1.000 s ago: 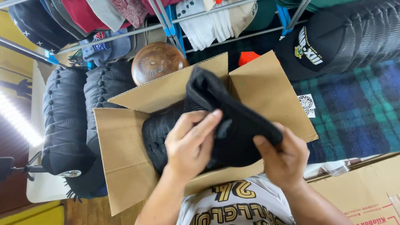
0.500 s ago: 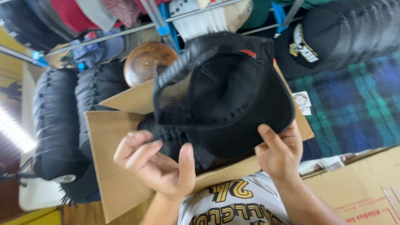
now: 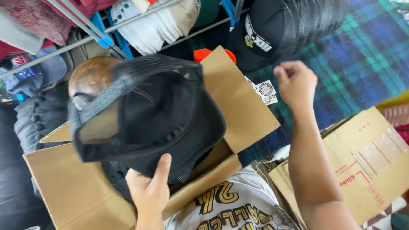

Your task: The person places several black baseball caps into a cardboard box and seals it with packing tape.

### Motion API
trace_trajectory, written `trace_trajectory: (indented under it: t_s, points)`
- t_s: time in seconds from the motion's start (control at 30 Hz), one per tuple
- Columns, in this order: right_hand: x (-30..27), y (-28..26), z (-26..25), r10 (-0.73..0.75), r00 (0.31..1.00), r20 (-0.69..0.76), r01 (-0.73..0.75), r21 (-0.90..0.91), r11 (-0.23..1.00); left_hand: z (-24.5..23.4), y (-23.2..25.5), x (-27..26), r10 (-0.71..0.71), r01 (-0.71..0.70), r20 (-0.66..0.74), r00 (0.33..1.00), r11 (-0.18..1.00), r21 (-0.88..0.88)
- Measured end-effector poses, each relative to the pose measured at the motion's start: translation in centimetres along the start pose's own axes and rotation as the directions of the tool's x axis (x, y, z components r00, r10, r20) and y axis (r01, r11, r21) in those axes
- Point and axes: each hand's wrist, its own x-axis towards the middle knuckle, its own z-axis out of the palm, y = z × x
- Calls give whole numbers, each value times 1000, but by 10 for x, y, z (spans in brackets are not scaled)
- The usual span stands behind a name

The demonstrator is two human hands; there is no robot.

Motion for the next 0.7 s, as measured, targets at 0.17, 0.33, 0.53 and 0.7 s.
trace_trajectory:
  t_s: [0.17,0.33,0.53,0.7]
  points:
    - [1,74,38,144,955,259,66,-659,749,1,7,1,151,-175,144,978,970,172]
    - [10,126,39,90,966,244,53,-524,850,1,9,1,144,-161,152,978,981,109]
    - [10,62,-10,67,997,-30,-66,31,997,-5,8,5,89,-122,207,974,981,151]
    - [12,18,-38,-113,982,148,27,487,873,-5,2,5,167,-227,277,946,952,204]
